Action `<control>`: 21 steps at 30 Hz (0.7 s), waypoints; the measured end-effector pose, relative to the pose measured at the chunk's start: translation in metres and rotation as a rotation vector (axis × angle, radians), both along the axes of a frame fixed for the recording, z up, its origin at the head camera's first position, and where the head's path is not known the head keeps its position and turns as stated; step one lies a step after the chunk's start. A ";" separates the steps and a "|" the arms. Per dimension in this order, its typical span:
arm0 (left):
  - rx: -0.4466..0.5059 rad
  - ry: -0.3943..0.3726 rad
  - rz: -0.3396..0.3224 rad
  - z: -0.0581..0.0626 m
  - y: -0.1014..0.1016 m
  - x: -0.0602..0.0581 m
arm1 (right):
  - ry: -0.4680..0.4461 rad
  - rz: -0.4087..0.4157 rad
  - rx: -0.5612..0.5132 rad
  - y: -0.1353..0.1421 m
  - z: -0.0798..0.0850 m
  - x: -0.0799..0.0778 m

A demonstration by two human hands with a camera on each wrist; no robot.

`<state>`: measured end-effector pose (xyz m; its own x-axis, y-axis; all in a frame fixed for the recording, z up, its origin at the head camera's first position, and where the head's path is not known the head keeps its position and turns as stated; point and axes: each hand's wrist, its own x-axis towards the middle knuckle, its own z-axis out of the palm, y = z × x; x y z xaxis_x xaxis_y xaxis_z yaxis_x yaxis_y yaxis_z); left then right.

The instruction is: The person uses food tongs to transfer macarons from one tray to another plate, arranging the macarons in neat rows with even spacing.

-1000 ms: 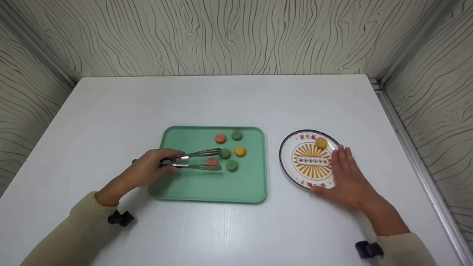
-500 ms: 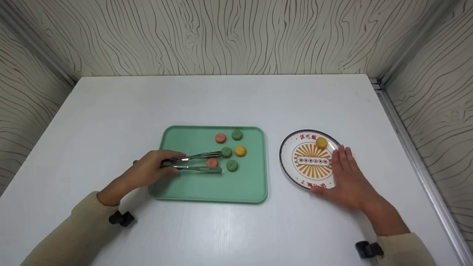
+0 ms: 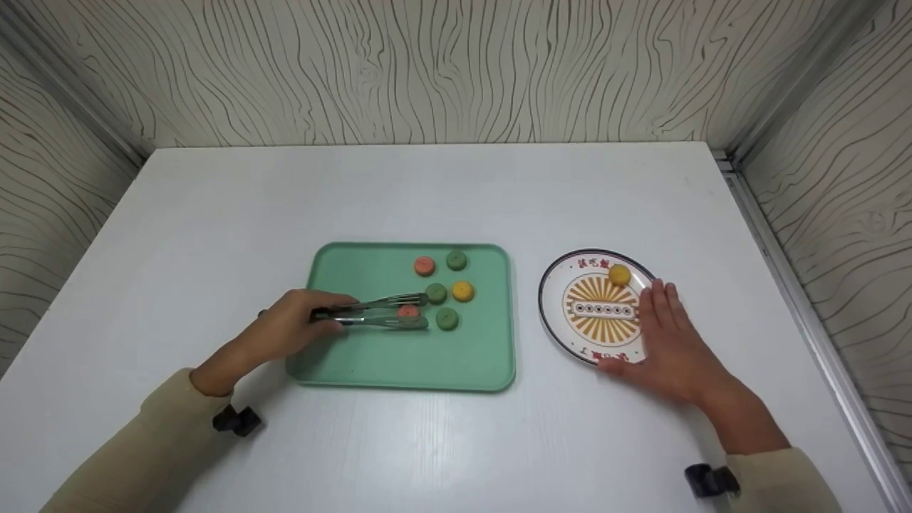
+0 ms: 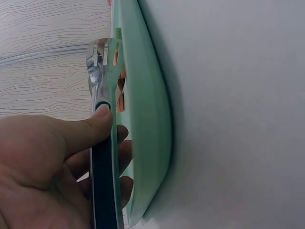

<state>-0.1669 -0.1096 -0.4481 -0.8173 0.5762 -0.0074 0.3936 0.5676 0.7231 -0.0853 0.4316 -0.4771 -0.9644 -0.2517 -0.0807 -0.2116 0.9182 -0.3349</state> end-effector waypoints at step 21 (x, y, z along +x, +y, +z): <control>0.003 0.026 0.021 0.002 0.002 0.002 | 0.001 0.010 -0.002 -0.001 0.002 -0.001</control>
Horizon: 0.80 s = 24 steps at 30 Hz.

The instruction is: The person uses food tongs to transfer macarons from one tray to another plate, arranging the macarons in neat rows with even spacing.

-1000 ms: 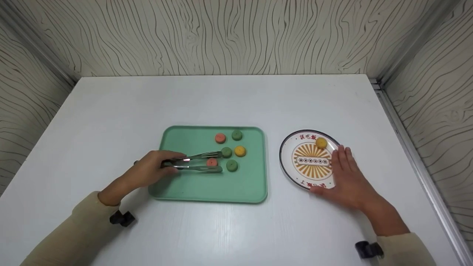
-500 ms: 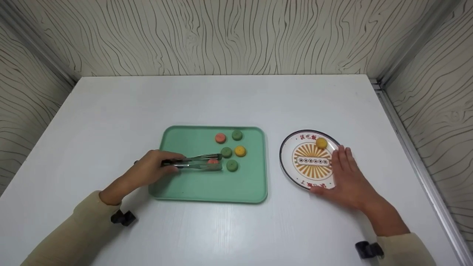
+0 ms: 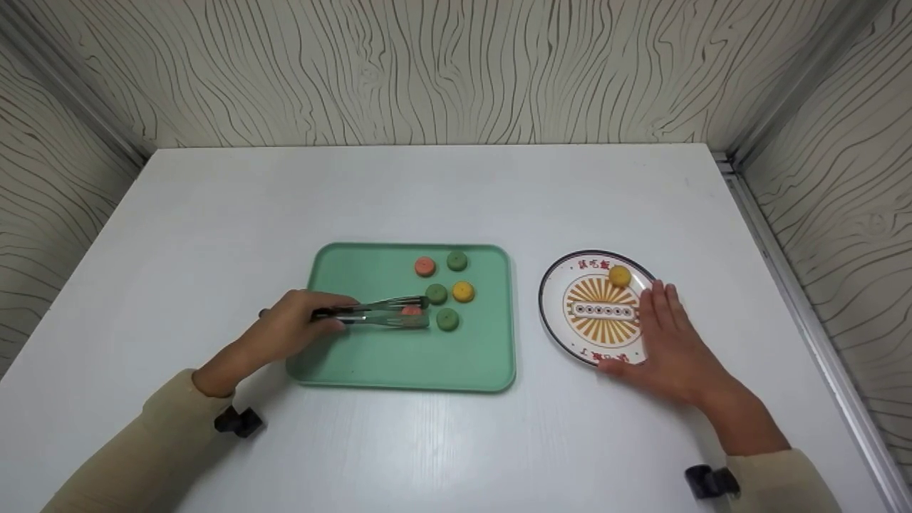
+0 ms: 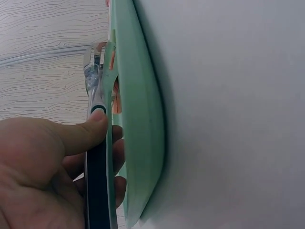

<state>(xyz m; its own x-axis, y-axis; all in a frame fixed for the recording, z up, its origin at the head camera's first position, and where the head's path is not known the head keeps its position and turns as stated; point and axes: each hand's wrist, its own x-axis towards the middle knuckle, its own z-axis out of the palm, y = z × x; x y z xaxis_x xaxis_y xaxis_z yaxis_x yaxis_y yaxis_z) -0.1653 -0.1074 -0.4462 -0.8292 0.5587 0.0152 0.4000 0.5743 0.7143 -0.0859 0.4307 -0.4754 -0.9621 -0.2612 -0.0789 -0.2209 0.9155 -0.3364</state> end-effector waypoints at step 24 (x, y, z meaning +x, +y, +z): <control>-0.001 0.012 -0.005 0.011 0.004 -0.005 | -0.010 -0.004 0.007 0.000 0.001 0.000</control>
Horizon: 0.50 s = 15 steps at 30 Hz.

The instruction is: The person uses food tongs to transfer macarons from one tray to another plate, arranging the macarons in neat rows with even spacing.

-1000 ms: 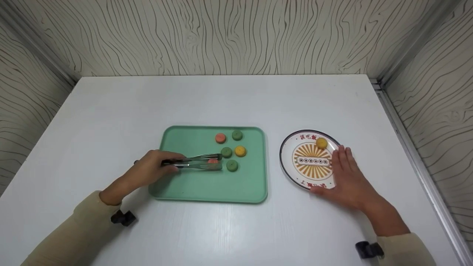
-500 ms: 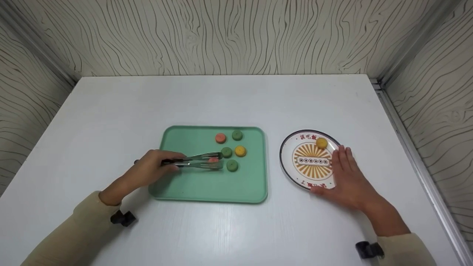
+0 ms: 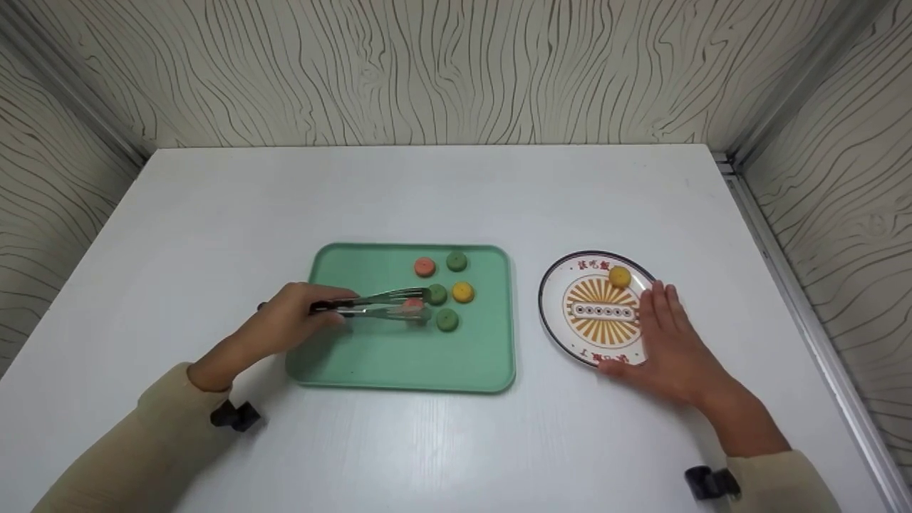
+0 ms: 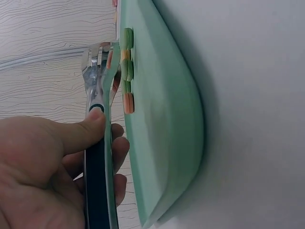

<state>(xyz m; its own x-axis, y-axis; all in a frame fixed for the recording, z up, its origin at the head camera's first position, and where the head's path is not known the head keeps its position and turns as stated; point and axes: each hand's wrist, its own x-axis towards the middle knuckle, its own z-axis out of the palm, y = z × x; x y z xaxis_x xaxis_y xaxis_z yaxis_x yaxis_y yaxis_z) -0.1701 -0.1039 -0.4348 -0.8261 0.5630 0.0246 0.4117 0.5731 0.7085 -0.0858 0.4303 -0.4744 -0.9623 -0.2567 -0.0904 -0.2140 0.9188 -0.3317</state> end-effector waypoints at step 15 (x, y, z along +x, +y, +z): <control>-0.003 -0.007 0.013 0.011 0.015 -0.005 | -0.004 -0.002 -0.004 0.000 0.000 0.000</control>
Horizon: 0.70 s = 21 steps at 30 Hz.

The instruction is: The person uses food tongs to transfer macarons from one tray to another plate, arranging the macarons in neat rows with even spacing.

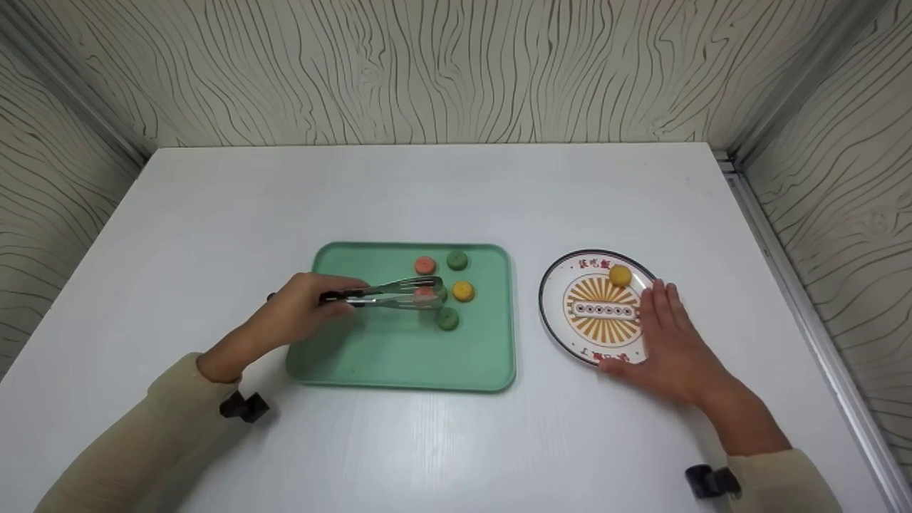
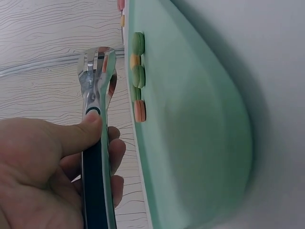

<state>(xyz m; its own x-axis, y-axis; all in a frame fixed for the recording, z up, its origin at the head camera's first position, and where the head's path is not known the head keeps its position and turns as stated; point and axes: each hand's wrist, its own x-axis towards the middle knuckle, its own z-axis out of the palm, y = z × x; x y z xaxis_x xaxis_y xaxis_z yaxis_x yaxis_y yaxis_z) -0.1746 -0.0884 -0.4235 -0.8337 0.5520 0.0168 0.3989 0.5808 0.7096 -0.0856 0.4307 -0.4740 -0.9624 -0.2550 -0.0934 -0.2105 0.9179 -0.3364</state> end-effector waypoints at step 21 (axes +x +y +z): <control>0.031 0.052 -0.053 0.002 0.033 -0.010 | 0.010 0.004 -0.013 0.001 -0.002 -0.001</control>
